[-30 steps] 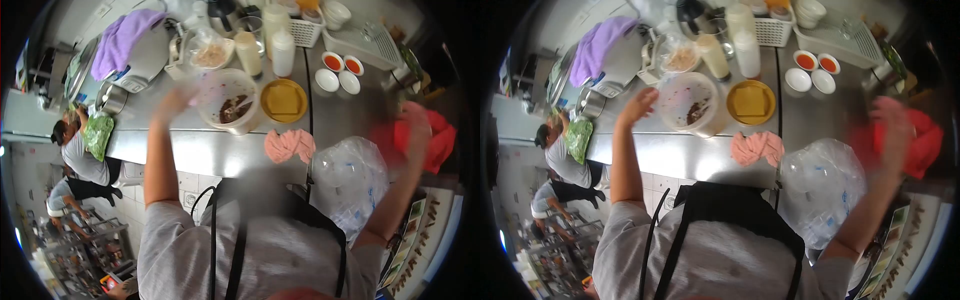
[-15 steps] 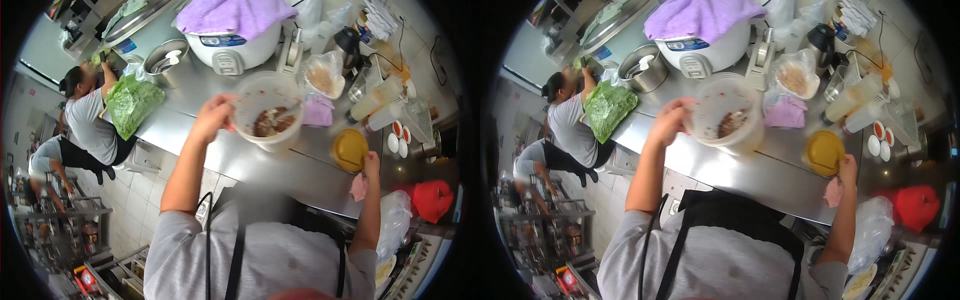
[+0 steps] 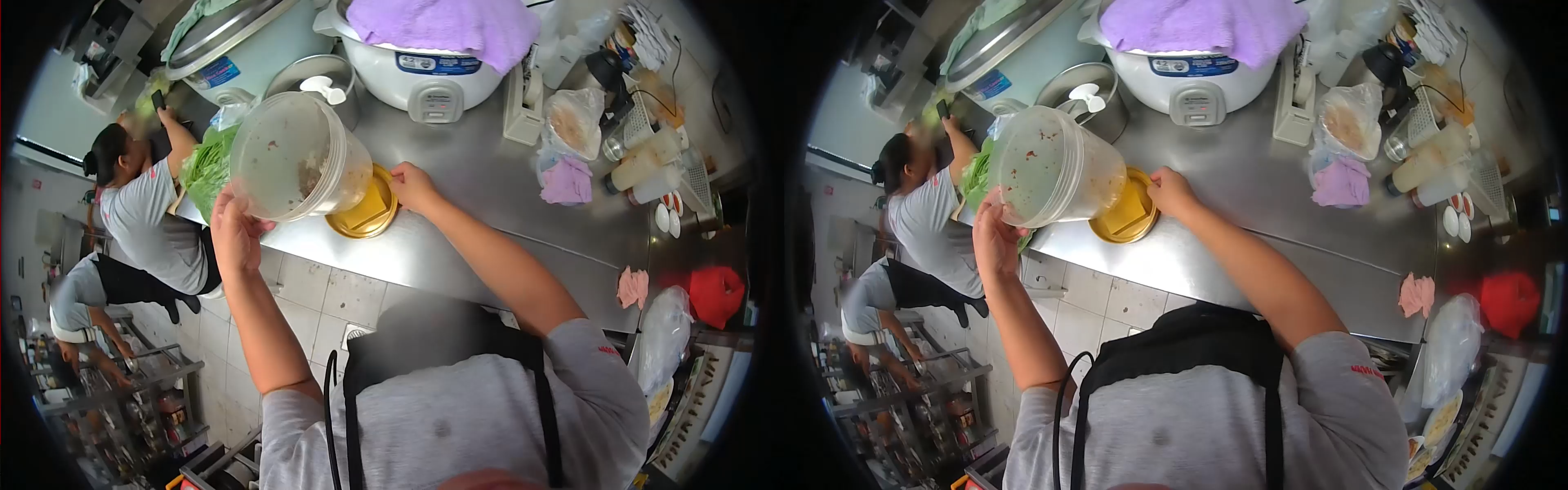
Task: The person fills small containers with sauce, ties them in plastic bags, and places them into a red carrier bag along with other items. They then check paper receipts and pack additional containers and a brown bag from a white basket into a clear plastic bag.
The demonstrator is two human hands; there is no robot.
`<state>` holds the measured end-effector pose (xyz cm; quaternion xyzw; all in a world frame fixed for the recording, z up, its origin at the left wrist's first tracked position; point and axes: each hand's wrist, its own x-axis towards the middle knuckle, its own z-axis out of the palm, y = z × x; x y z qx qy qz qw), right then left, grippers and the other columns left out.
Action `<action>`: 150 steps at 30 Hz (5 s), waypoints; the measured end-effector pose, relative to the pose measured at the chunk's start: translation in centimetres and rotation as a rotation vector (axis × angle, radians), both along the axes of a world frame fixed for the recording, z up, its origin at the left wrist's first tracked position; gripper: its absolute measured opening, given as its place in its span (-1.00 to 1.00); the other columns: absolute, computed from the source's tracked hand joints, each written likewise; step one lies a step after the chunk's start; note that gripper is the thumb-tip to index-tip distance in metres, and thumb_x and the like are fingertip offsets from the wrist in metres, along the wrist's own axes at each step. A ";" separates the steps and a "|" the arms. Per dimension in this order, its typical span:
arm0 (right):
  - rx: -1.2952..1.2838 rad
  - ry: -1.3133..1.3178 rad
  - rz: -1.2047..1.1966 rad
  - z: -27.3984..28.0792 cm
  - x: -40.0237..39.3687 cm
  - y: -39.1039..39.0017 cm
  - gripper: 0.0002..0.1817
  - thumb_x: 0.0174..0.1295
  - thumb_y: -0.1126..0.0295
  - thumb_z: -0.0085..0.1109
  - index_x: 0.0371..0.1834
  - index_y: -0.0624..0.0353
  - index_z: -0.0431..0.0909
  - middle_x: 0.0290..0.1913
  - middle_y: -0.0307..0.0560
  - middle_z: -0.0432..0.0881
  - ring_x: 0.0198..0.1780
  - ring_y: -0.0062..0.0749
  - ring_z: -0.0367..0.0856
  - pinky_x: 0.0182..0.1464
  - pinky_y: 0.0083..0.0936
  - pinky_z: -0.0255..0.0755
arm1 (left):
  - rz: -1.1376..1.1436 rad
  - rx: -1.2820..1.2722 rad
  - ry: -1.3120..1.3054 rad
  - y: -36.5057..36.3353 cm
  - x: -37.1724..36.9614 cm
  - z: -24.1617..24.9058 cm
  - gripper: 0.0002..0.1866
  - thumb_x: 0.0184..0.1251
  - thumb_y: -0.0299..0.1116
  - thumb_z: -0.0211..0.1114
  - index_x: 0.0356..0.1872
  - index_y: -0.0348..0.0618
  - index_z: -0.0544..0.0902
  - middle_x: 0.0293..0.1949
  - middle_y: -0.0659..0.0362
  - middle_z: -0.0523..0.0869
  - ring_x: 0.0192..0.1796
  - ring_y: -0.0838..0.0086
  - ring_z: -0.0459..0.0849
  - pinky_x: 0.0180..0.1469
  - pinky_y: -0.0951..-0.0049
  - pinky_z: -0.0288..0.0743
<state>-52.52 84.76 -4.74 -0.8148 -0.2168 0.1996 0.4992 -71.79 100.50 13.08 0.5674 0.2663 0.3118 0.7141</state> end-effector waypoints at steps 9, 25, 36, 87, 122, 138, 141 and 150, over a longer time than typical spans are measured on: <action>-0.646 -0.669 0.077 0.5 9.1 -2.1 -0.73 0.05 0.41 -0.14 -0.14 0.11 0.35 -0.03 0.08 0.34 -0.23 -0.07 0.52 -0.20 -0.24 0.41 | 0.015 -0.029 0.079 0.8 -0.3 -1.4 -0.65 0.04 -0.43 -0.02 -0.11 -0.35 0.36 -0.41 0.12 0.56 -0.63 0.57 0.49 -0.64 0.65 0.43; -0.533 -0.702 0.106 0.7 0.3 -18.2 -0.89 -0.03 0.41 -0.05 -0.41 0.12 0.40 -0.32 -0.02 0.42 -0.40 -0.13 0.51 -0.38 -0.25 0.41 | -0.129 -0.011 0.127 2.2 2.3 -6.2 -0.64 0.03 -0.27 0.13 -0.15 -0.20 0.37 -0.48 0.20 0.53 -0.71 0.61 0.42 -0.70 0.69 0.34; -0.724 -0.894 -0.480 1.7 8.6 -29.1 -0.73 -0.11 0.28 0.09 -0.27 -0.02 0.49 -0.12 -0.18 0.37 0.02 -0.14 0.25 -0.05 -0.26 0.26 | -0.343 0.671 0.026 -13.8 10.3 -4.3 -0.71 -0.04 -0.52 0.16 -0.19 -0.21 0.45 -0.29 0.16 0.49 -0.24 0.50 0.44 -0.13 0.53 0.33; -0.682 -0.189 -0.766 7.8 9.5 -38.9 -0.48 -0.09 0.17 0.03 -0.03 0.18 0.35 0.01 0.05 0.35 0.12 -0.04 0.20 0.10 -0.05 0.03 | -0.547 1.488 0.128 -23.1 20.3 -18.2 -0.77 -0.10 -0.33 0.19 -0.38 -0.20 0.47 -0.37 0.02 0.46 -0.23 0.13 0.36 -0.15 0.19 0.20; -0.896 -0.593 -1.762 8.2 -7.8 -68.7 -0.44 -0.12 0.17 0.13 0.00 0.15 0.32 -0.08 0.11 0.38 -0.09 0.00 0.38 -0.12 -0.18 0.32 | -0.308 1.570 0.229 -24.7 18.3 -19.4 -0.75 -0.03 -0.30 0.16 -0.30 -0.18 0.50 -0.30 0.04 0.49 -0.18 0.14 0.40 -0.12 0.22 0.26; 0.771 -0.169 -0.932 18.6 -5.1 -74.9 -0.93 0.13 0.33 -0.04 -0.36 0.01 0.34 -0.67 -0.47 0.15 -0.72 -0.84 0.05 -0.73 -0.84 -0.10 | -0.101 1.491 0.263 -32.3 16.1 -18.9 -0.90 -0.12 -0.42 0.15 -0.51 -0.15 0.48 -0.45 0.00 0.47 -0.30 0.12 0.41 -0.26 0.18 0.27; 0.878 -0.115 -0.678 24.1 -5.5 -71.3 -0.95 0.16 0.38 -0.07 -0.39 0.06 0.31 -0.63 -0.43 0.19 -0.70 -0.81 0.10 -0.73 -0.84 -0.03 | -0.116 1.454 0.226 -32.3 15.6 -18.6 -0.90 -0.13 -0.43 0.18 -0.51 -0.10 0.49 -0.44 0.06 0.47 -0.31 0.17 0.41 -0.27 0.20 0.28; 0.838 0.007 -0.070 30.4 4.2 -47.6 -0.70 0.22 0.40 -0.17 -0.03 0.34 0.28 -0.63 -0.42 0.13 -0.67 -0.79 0.06 -0.66 -0.84 -0.01 | -0.484 1.302 0.020 -30.9 9.5 -16.9 -0.75 -0.18 -0.40 0.23 -0.35 -0.05 0.51 -0.34 0.14 0.47 -0.08 0.23 0.39 -0.07 0.32 0.21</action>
